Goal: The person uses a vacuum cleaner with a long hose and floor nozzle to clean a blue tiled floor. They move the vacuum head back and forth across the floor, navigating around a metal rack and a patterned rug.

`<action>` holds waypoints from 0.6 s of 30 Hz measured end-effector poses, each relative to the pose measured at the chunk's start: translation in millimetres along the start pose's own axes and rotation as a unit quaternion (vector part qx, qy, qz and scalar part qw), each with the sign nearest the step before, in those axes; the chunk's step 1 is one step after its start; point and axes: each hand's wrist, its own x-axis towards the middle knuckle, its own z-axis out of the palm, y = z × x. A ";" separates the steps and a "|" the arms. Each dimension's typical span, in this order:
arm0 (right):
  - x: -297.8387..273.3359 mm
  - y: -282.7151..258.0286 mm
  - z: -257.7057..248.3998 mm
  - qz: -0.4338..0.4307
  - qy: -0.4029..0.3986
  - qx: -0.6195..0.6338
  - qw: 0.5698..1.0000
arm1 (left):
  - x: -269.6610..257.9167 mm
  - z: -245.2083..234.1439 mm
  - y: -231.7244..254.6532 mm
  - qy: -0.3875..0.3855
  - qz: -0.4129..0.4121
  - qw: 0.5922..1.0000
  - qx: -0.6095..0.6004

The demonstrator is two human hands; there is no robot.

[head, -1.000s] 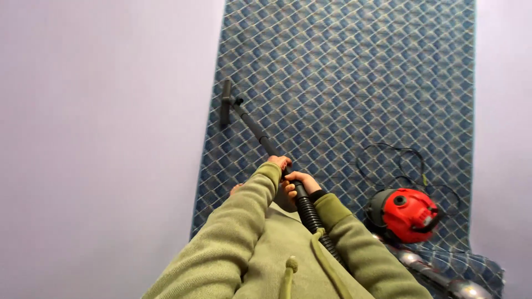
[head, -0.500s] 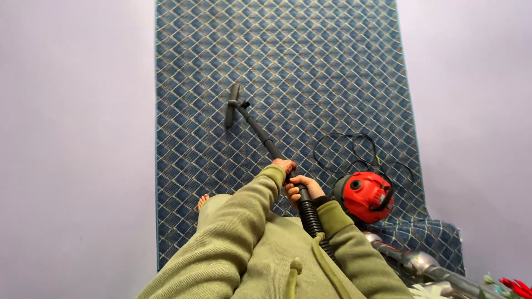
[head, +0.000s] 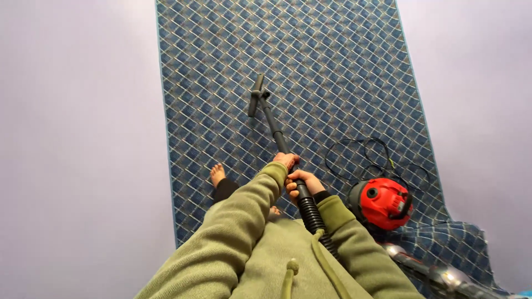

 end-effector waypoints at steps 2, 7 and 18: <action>27.8 -0.7 28.1 0.006 -0.005 -0.007 1.000 | -22.4 -64.9 59.1 0.087 -0.288 0.952 -0.053; 102.7 -4.2 111.7 0.032 -0.019 -0.045 0.998 | -29.5 -172.2 -18.4 0.138 -0.435 0.872 -0.178; 199.4 15.6 219.9 0.106 -0.006 -0.097 0.990 | -87.5 -267.1 -179.8 0.045 -0.042 0.998 -0.028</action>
